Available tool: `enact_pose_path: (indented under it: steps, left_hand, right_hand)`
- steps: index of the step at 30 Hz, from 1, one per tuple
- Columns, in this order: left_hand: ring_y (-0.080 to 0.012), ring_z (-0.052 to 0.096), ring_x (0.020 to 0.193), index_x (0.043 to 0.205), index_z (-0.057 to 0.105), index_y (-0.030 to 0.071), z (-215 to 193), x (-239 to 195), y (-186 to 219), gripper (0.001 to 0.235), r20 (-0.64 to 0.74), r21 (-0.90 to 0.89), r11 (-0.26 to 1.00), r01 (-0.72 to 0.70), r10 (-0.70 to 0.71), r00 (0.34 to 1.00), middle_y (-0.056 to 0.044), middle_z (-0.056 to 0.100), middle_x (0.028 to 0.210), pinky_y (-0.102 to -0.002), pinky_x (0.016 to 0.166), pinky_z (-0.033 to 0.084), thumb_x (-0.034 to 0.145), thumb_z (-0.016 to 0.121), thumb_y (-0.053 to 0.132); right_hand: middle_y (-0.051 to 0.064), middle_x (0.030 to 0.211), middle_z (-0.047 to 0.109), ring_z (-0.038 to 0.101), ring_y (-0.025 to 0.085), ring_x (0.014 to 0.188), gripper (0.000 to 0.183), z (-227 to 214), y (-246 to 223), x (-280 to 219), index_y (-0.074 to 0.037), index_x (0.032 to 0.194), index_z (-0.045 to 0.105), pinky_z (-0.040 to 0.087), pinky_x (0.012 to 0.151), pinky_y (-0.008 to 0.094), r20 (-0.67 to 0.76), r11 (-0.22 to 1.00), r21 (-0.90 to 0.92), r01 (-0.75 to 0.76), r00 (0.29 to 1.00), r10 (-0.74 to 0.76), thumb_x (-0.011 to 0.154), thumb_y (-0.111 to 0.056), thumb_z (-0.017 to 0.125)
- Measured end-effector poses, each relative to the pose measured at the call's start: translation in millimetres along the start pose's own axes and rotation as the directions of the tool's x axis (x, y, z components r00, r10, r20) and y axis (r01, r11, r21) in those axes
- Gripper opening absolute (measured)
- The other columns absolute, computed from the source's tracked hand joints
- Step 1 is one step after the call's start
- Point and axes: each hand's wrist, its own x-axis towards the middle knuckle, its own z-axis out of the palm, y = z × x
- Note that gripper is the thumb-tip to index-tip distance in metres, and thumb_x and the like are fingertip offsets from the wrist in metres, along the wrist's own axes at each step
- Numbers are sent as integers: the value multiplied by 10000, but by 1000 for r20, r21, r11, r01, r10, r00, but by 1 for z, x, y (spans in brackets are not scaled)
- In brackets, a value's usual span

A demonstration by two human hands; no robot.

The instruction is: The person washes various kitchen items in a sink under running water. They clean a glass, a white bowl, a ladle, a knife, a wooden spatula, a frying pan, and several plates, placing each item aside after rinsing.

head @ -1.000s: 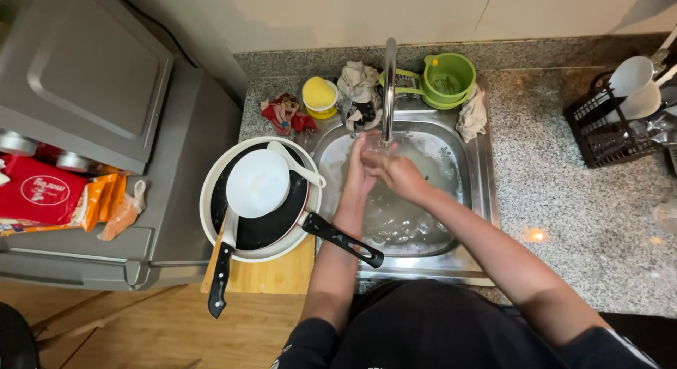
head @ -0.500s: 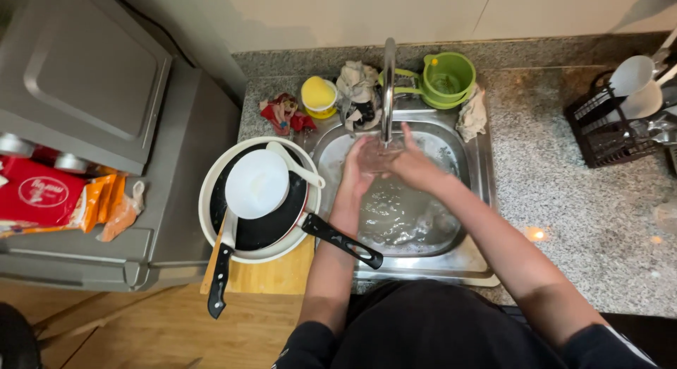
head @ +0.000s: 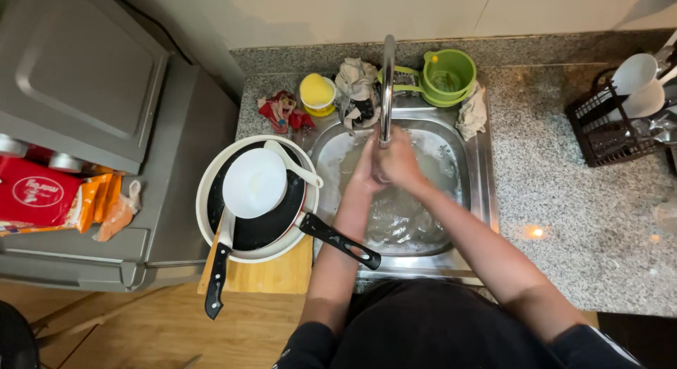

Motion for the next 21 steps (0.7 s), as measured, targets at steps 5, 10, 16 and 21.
enact_pose_path:
  steps: [5,10,16,21]
  left_hand:
    - [-376,673,1101,1323,606,74,10,-8,-2,907,-6,-51,998,-36,35,999,-182,685,1241,-564,950,550,796,666,810]
    - [-351,635,1185,1365,585,103,59,-58,-2,926,-19,-114,989,-90,89,996,-191,647,1315,-523,1017,519,867,510,880]
    - [-315,631,1025,1228,494,208,110,-117,-15,425,-222,706,642,-299,603,766,-121,591,1138,-479,816,542,880,643,402]
    - [-278,644,1014,1119,493,202,141,-149,-20,862,37,856,304,-417,770,638,-76,643,1024,-400,888,496,492,1015,480]
  right_hand:
    - [190,1312,690,676,402,1069,439,-17,-45,-28,25,1273,691,367,1089,590,189,797,-459,393,919,-345,919,-172,523]
    - [199,1168,751,695,430,1043,258,-8,4,6,46,1060,753,448,1045,543,171,869,-197,453,889,-425,923,-85,578]
    - [296,1668,138,66,446,1555,758,-30,-15,-11,17,1593,241,3,1299,526,295,771,494,-402,912,286,1084,-544,275]
    - [174,1008,746,749,402,925,575,57,173,-11,-124,1077,685,594,753,672,761,-114,622,-775,562,325,909,-669,617]
